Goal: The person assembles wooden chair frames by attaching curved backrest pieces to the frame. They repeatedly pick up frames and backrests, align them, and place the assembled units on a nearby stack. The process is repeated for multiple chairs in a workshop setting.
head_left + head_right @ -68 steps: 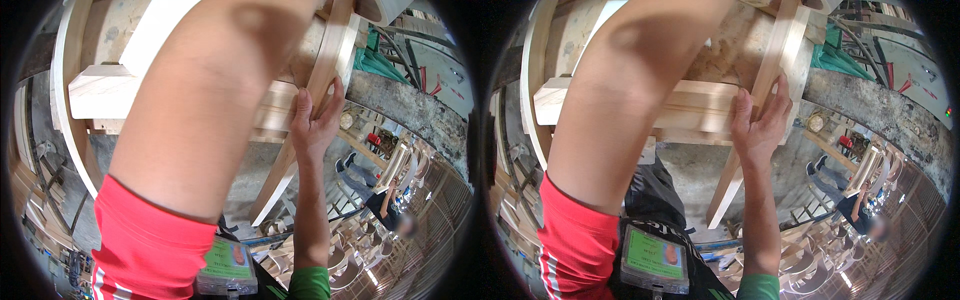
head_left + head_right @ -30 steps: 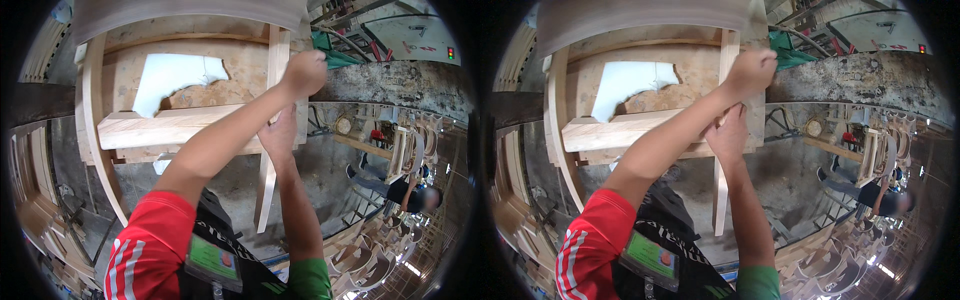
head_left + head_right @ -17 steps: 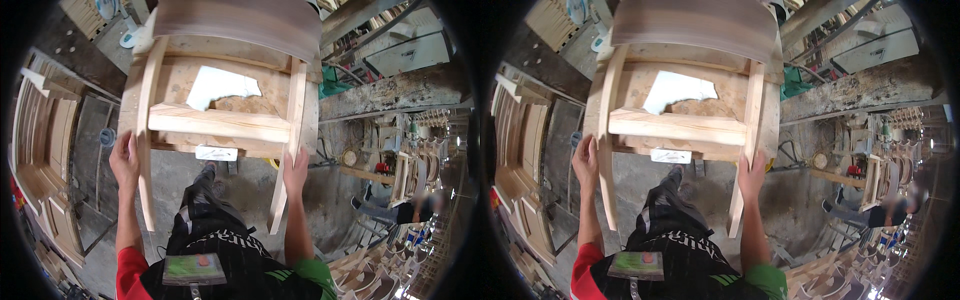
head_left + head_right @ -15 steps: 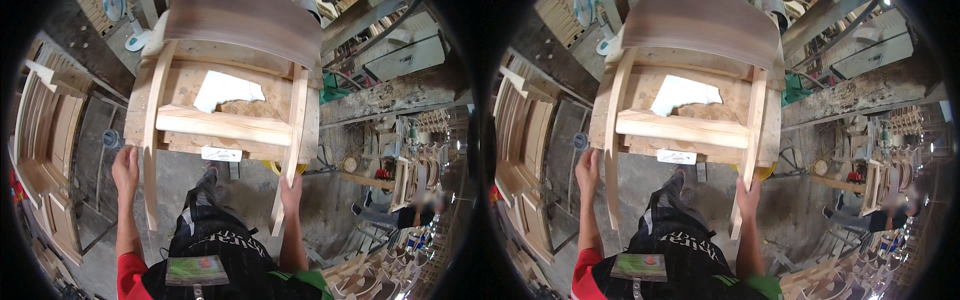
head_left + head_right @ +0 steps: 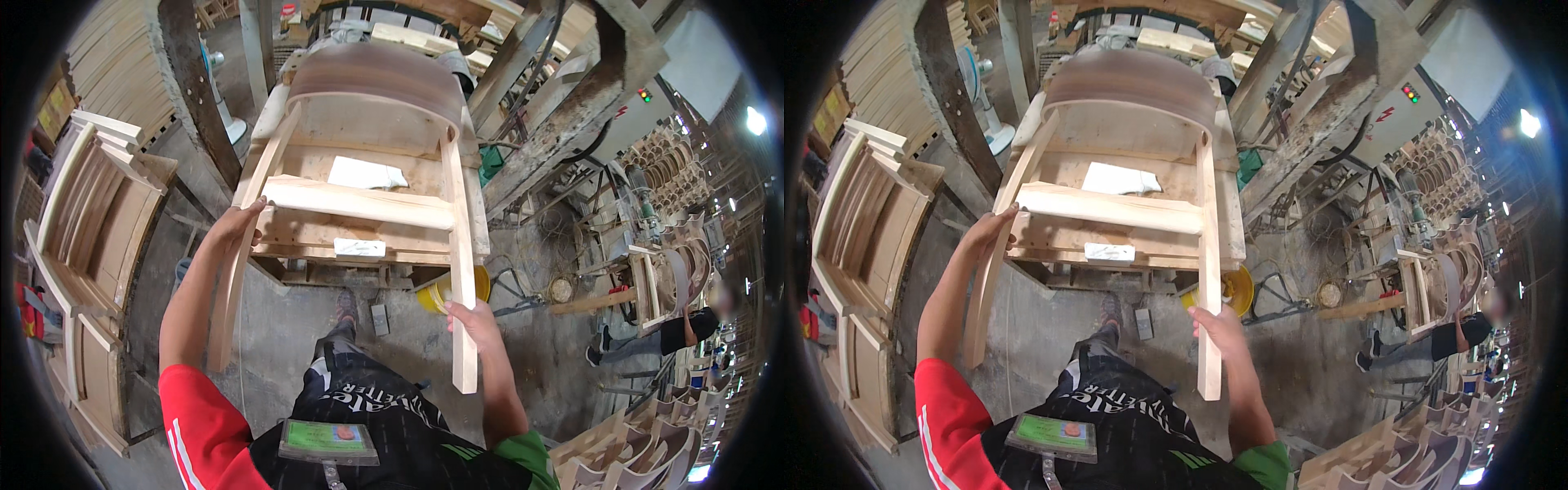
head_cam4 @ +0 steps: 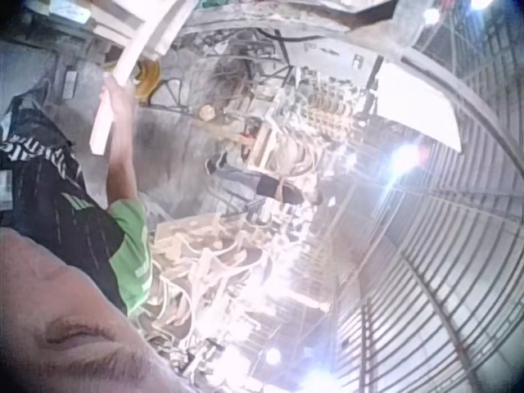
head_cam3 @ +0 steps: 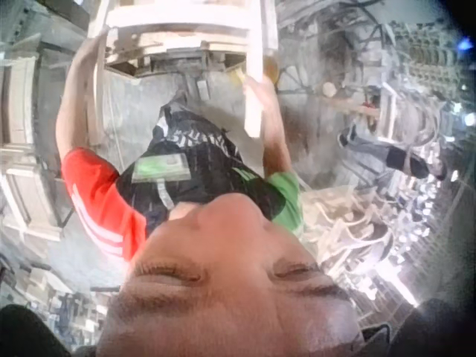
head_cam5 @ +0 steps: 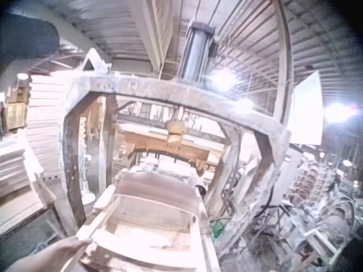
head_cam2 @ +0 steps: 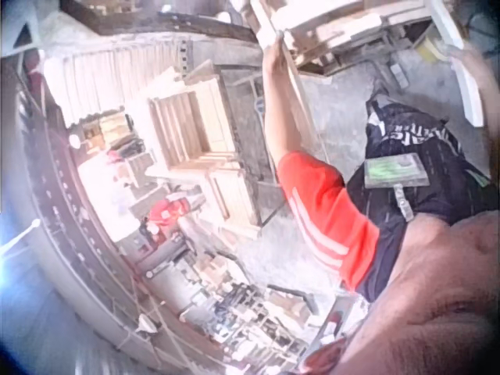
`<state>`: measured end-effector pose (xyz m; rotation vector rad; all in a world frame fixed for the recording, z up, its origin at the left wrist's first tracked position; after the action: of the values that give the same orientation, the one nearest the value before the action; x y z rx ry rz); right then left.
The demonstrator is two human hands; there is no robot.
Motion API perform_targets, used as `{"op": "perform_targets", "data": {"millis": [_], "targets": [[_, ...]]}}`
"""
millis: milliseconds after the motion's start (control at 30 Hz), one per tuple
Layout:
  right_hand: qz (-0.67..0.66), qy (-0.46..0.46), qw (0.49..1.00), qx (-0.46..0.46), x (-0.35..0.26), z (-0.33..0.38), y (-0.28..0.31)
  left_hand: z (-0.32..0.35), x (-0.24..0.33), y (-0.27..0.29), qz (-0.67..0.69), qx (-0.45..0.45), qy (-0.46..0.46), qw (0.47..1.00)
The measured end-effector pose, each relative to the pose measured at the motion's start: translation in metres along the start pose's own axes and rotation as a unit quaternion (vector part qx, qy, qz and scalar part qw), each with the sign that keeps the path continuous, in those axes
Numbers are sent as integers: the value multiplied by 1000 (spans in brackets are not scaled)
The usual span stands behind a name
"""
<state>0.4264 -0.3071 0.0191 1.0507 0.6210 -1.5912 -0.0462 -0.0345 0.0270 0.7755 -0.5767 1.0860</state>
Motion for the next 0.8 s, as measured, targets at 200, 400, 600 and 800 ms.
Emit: {"op": "perform_targets", "data": {"millis": [200,400,600,800], "targets": [[20,36,999,36,26,40,17,32,-7,-14,-57,31,-137,988],[243,61,965,76,39,101,27,97,-99,-12,72,96,-128,985],[233,135,950,161,56,180,47,99,-131,-40,61,51,-131,988],[183,115,937,276,87,206,43,138,-92,-40,-75,103,-183,975]]}}
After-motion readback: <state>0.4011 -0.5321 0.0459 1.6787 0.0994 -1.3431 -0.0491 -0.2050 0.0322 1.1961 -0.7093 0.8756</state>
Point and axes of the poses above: each hand's wrist, its own z-axis away from the middle knuckle, its own y-axis out of the back of the hand, x = y × z, the point moved 8 cm from there along -z, towards the middle knuckle, and after that the axes turned 4 degrees about y, right-handed, at the moved point
